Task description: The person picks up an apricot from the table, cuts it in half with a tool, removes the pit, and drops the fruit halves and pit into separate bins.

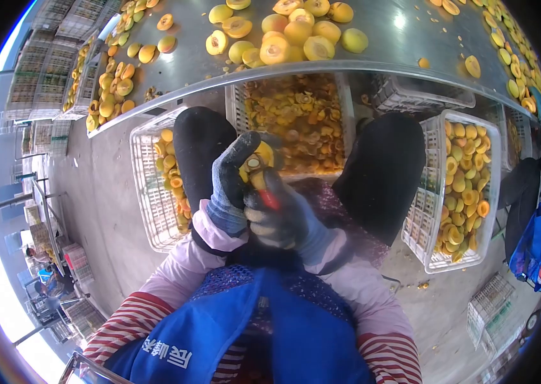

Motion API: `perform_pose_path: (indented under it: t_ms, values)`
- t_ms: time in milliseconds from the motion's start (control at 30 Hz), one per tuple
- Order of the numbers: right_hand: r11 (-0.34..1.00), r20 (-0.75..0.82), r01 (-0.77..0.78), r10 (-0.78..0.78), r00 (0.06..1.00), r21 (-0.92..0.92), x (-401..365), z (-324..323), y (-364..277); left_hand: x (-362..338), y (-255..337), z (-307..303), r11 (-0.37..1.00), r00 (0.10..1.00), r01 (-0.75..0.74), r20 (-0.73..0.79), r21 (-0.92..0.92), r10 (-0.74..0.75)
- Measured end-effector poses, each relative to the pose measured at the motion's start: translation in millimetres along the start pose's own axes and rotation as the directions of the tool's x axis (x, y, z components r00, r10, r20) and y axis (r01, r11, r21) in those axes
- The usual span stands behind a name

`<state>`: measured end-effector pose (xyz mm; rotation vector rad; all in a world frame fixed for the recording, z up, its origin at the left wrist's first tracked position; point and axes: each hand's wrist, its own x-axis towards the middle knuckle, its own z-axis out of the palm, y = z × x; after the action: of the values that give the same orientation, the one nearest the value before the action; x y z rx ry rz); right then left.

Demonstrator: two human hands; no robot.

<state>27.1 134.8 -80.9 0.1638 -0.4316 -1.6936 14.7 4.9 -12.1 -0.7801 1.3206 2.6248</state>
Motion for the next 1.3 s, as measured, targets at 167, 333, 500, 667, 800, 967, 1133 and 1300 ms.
perform_pose_path:
  t_ms: [167, 333, 500, 667, 800, 967, 1133, 1300]
  values:
    - [0.992, -0.057, 0.021, -0.014, 0.998, 0.124, 8.0, 42.5, 18.2, 6.5, 15.1, -4.6, 0.950, 0.895, -0.261, 0.411, 0.170, 0.173]
    - [0.937, -0.221, 0.134, -0.063, 0.973, 0.324, 7.8, 62.2, 20.3, -0.4, 15.8, 21.8, 0.994, 0.969, -0.065, 0.231, -0.088, 0.084]
    - [0.979, 0.182, 0.193, -0.202, 0.962, 0.067, -4.5, 38.4, 4.6, 21.3, -8.1, -25.2, 0.905, 0.886, -0.398, -0.195, 0.148, 0.422]
    - [0.976, -0.248, 0.218, -0.205, 0.947, 0.024, -1.9, 38.2, 10.0, 1.1, 54.6, -103.0, 0.910, 0.889, -0.414, -0.208, 0.019, 0.408]
    - [0.965, -0.176, 0.199, -0.228, 0.958, -0.169, -7.3, 44.3, 5.2, 7.2, 98.9, -221.6, -0.429, 0.668, 0.479, 0.000, 0.766, 0.744]
    - [0.926, -0.182, 0.206, -0.272, 0.945, -0.317, 6.1, 53.8, -10.6, 93.7, 108.0, -76.7, 0.207, 0.767, -0.186, 0.011, 0.960, 0.642]
    - [0.907, -0.478, 0.302, -0.413, 0.775, -0.293, 9.8, 50.3, -39.4, 216.4, 106.1, -30.9, -0.514, 0.952, -0.038, 0.187, 0.857, 0.243]
    - [0.921, -0.562, 0.324, -0.389, 0.730, -0.216, 6.9, 48.2, -53.8, 233.4, 117.0, -44.4, -0.388, 0.944, -0.156, 0.253, 0.908, 0.214]
